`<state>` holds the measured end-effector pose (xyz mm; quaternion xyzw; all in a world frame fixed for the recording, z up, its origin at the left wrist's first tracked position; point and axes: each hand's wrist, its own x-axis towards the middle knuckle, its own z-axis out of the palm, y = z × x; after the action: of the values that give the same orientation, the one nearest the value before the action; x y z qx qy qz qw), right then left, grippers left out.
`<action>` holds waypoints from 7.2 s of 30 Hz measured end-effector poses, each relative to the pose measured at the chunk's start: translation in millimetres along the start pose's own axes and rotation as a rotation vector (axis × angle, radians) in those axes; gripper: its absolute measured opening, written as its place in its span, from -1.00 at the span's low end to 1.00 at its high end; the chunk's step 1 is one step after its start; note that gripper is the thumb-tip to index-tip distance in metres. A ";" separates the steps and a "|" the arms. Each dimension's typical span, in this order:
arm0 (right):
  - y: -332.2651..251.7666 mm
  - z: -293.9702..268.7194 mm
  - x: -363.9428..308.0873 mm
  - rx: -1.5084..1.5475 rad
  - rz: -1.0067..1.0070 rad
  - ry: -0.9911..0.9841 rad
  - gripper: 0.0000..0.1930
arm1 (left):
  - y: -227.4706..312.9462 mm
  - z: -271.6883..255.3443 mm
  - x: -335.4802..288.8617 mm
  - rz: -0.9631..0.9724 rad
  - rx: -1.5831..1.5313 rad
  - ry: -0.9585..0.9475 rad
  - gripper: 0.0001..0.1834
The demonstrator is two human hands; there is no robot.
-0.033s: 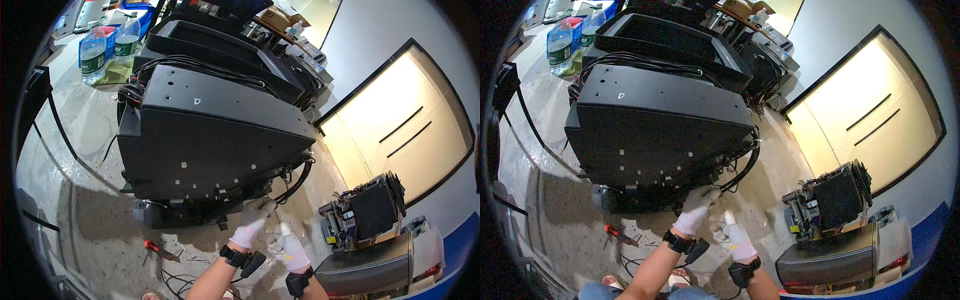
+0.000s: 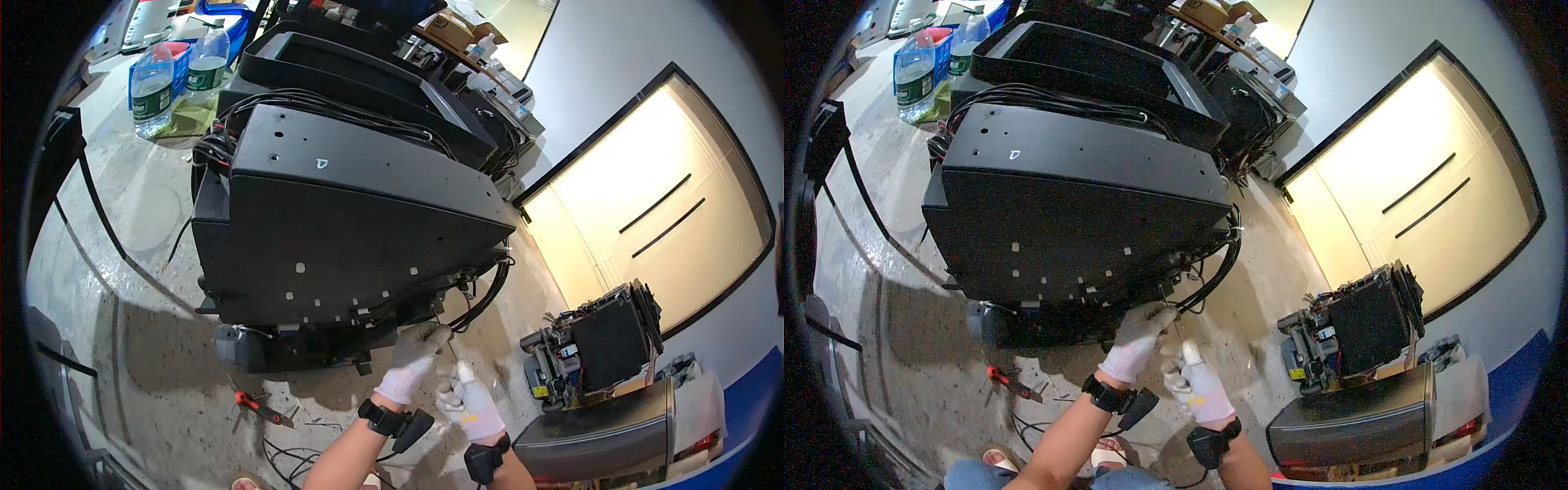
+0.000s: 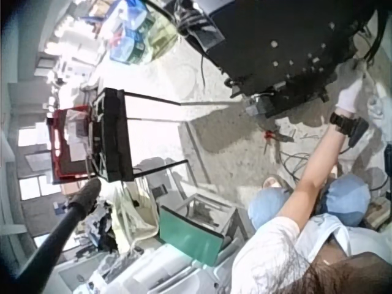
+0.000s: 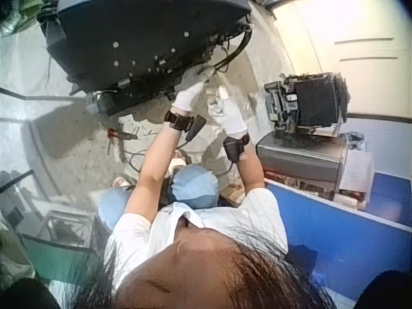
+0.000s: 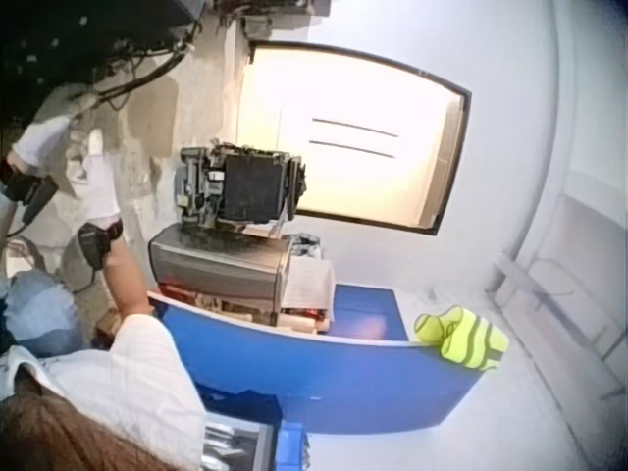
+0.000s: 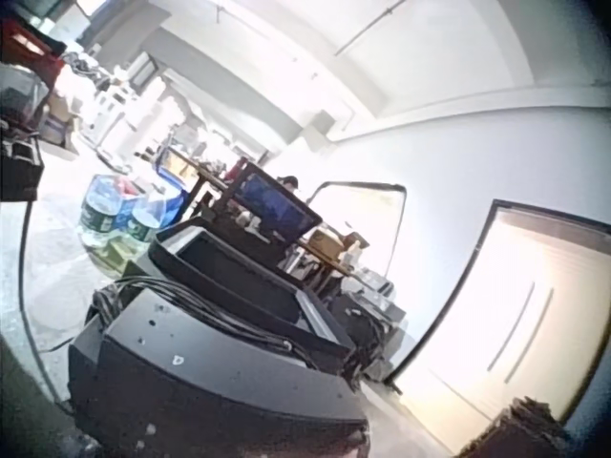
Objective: Connecting internal wires and installing a component onto an electromechanical robotic base using a screwdriver.
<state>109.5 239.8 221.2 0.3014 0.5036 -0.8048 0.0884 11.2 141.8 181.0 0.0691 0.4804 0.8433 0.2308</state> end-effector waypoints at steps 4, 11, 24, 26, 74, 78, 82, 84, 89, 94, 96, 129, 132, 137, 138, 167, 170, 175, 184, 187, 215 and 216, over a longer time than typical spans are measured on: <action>2.5 -4.8 15.6 0.126 -0.033 -0.045 -0.60 | -3.6 -0.4 2.8 0.017 -0.066 -0.040 -0.74; -9.3 12.9 14.5 -0.538 -0.500 0.241 -0.73 | -2.8 -4.0 14.2 0.157 0.229 0.007 -0.74; -5.8 -8.0 16.1 0.045 -0.189 -0.055 -0.65 | -6.0 -0.4 16.6 0.070 0.101 -0.002 -0.75; -10.3 -9.7 17.0 0.026 -0.174 -0.057 -0.69 | -5.9 0.5 16.2 0.088 0.105 -0.002 -0.75; -7.0 13.5 14.9 -0.360 -0.439 0.202 -0.64 | 2.6 6.6 13.8 0.082 -0.108 0.027 -0.74; -10.4 11.1 16.7 -0.495 -0.477 0.255 -0.63 | -2.4 4.4 15.7 0.113 -0.057 0.042 -0.72; -12.6 16.4 19.0 -0.381 -0.515 0.335 -0.70 | 3.6 7.5 10.4 0.166 0.002 0.082 -0.70; -12.8 7.2 25.2 -0.145 -0.445 0.277 -0.71 | -3.1 12.4 15.1 0.167 -0.013 0.074 -0.71; -13.8 -6.3 26.9 -0.221 -0.398 0.144 -0.78 | -1.8 7.8 13.6 0.158 0.022 0.069 -0.71; -9.3 -2.9 33.4 -1.366 -1.221 0.474 -0.78 | -5.7 6.8 17.9 0.242 0.033 0.090 -0.70; -7.0 -10.2 34.1 -1.410 -1.264 0.435 -0.74 | -9.5 5.2 21.6 0.236 0.048 0.072 -0.70; -1.6 -5.7 20.5 -0.101 -0.158 0.087 -0.60 | -1.2 4.4 16.8 0.132 -0.019 0.078 -0.72; -0.6 2.6 22.5 0.058 -0.121 -0.002 -0.68 | 0.5 0.2 13.8 0.106 -0.006 0.088 -0.72; 1.0 -16.2 27.9 -0.248 -0.438 0.128 -0.76 | -5.9 3.8 17.1 0.156 0.000 0.090 -0.71; 1.7 -14.8 28.1 -0.330 -0.499 0.156 -0.76 | -5.6 3.0 17.9 0.180 0.022 0.086 -0.71; 6.5 -8.2 22.3 -0.188 -0.209 0.146 -0.64 | -2.1 2.6 17.0 0.072 -0.088 0.104 -0.71; 5.1 -4.5 25.2 -0.107 -0.215 0.147 -0.65 | -1.0 3.7 15.7 0.066 -0.136 0.099 -0.71; 1.2 3.6 25.7 -0.730 -0.599 0.429 -0.80 | -0.1 3.4 14.6 0.080 -0.073 0.100 -0.71; 2.5 -4.9 19.2 -0.189 -0.404 0.188 -0.66 | -3.8 2.9 16.2 0.091 -0.118 0.073 -0.73; 0.1 -6.6 20.3 0.048 -0.175 -0.045 -0.61 | -6.3 2.6 18.0 0.093 -0.097 0.081 -0.73; 7.4 -10.2 26.9 -0.283 -0.475 0.189 -0.66 | -5.2 2.3 17.3 0.050 -0.086 0.082 -0.74; 7.2 -11.1 26.8 -0.278 -0.484 0.185 -0.66 | -3.8 1.4 17.0 0.067 -0.077 0.080 -0.74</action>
<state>95.6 250.4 196.9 0.2295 0.6723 -0.6948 -0.1121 -2.1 152.3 176.8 0.0423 0.4538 0.8706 0.1855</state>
